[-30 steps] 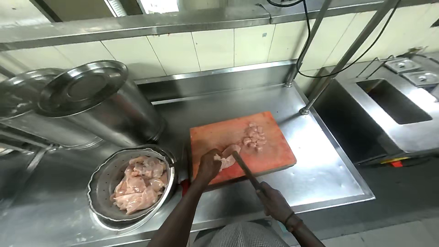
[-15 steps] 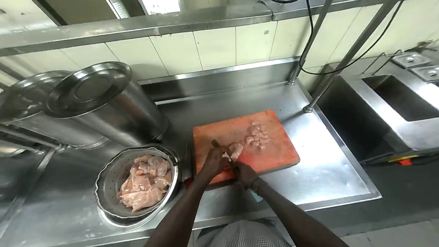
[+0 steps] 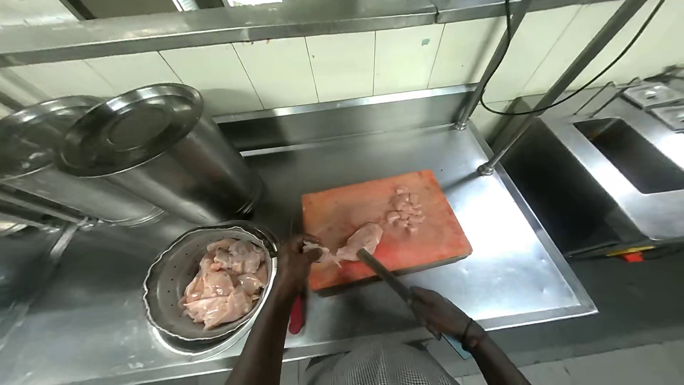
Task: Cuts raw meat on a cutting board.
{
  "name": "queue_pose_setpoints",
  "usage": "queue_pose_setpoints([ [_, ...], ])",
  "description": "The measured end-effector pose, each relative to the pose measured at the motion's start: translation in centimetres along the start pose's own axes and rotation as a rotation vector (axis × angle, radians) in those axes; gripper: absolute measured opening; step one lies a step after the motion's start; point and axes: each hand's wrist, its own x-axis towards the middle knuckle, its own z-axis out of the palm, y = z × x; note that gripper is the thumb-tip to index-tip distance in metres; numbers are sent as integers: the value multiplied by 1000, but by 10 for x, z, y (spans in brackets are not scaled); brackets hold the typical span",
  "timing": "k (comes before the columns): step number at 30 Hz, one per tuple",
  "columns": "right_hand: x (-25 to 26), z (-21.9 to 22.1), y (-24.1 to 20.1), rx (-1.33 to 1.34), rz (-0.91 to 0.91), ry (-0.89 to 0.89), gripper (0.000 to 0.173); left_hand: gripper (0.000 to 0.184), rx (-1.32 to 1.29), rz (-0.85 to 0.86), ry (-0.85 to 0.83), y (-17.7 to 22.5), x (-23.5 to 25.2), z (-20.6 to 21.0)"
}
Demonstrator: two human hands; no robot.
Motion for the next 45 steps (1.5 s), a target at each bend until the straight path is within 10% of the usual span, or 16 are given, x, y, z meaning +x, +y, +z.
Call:
queue_pose_setpoints([
  [10,69,51,-57,-560,-111,122,33,21,1,67,-76,5,-15,5],
  [17,5,39,-14,-712,76,22,38,25,-58,27,188,-3,-21,-17],
  [27,-26,14,39,-174,-42,466,28,38,924,31,-393,12,12,39],
  [32,-25,18,43,-133,-64,488,27,55,848,108,-381,-4,63,97],
  [35,-29,20,46,-67,-58,499,27,34,787,40,-471,-3,79,108],
  [45,-35,21,54,72,-53,530,22,42,149,-116,-239,32,87,51],
])
